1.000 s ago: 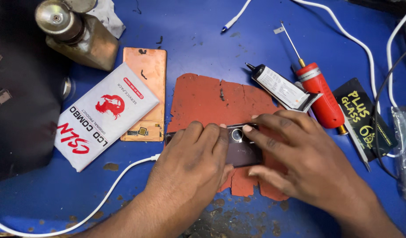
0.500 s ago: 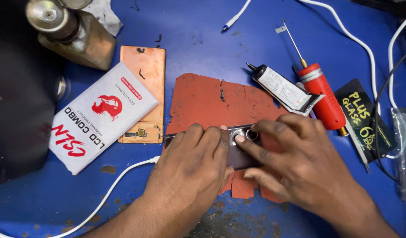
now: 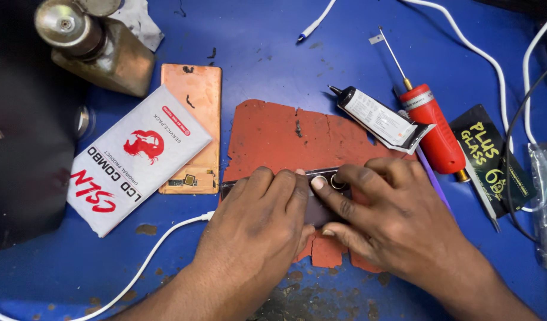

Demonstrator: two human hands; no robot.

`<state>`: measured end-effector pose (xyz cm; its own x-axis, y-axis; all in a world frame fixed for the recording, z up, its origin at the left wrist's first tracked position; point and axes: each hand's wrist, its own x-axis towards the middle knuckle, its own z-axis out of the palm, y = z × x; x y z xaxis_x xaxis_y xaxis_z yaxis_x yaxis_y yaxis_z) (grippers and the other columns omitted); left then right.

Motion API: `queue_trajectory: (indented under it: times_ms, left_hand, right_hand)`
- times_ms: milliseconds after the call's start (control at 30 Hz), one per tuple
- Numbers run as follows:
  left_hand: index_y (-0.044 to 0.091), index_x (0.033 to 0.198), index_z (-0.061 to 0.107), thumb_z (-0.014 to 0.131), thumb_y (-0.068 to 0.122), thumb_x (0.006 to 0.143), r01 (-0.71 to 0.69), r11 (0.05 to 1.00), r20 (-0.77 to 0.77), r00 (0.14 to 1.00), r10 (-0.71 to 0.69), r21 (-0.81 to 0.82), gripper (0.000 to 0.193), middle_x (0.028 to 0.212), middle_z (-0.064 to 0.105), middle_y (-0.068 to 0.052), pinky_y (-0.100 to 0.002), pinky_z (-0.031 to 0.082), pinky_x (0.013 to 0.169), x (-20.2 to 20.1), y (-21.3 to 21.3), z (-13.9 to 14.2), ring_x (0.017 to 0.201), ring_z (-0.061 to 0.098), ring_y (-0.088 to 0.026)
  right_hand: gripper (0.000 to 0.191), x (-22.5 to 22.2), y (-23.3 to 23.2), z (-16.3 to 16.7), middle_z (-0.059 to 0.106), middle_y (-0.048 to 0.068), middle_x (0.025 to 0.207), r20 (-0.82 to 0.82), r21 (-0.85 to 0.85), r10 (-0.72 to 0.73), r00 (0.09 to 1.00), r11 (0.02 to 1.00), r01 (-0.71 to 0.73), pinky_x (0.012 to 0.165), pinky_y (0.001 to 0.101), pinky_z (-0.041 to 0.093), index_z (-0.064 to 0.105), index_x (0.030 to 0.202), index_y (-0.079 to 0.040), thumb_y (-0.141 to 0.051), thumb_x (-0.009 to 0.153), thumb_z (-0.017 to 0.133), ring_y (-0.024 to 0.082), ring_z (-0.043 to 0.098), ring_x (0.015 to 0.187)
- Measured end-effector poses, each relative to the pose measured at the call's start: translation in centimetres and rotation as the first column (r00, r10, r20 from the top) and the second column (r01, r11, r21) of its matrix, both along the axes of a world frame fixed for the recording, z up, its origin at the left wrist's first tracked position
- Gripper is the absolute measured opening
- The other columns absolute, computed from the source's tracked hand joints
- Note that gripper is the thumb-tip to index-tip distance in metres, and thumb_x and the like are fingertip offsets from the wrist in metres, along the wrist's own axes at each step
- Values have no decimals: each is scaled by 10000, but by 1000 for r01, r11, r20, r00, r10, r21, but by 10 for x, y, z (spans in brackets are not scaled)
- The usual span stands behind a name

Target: The person uses a hot air gun to heat the back cover of a smartphone, then removes it with a prying tool. They apply adhesive around the edges, reattach the back cover, and press it into place. Finally, they power on the phone and test the touchscreen and camera functions.

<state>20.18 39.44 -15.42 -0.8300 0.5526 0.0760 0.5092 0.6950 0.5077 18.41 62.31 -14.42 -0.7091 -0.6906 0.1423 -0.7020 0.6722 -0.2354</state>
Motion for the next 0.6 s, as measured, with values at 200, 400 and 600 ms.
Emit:
queue_trajectory:
  times_ms: [200, 400, 600]
  left_hand:
    - [-128, 1255, 581, 750, 319, 826, 18, 1000, -28, 999, -19, -20, 642, 986, 567, -131, -417, 475, 807, 0, -1, 0, 940, 529, -277]
    - [-99, 1242, 598, 752, 328, 817, -16, 999, -10, 1000, 16, 38, 622, 1018, 580, -126, -410, 477, 835, 0, 0, -1, 958, 535, -266]
    - [-114, 1260, 590, 754, 339, 803, -8, 999, -22, 1000, 9, 35, 664, 1014, 585, -129, -411, 479, 833, -1, 0, -2, 946, 537, -274]
  right_hand:
    - [466, 1, 0, -1, 629, 39, 1162, -40, 31, -25, 999, 999, 27, 861, 437, 440, 766, 1173, -179, -361, 746, 805, 279, 535, 1058]
    - [423, -2, 4, 4, 643, 18, 1125, 23, -36, 1, 1000, 999, 0, 834, 412, 432, 778, 1166, -183, -331, 770, 802, 247, 526, 1013]
    - [411, -6, 16, 2, 675, 18, 1049, 61, 24, -88, 994, 996, 87, 809, 393, 465, 801, 1127, -164, -230, 722, 809, 229, 562, 950]
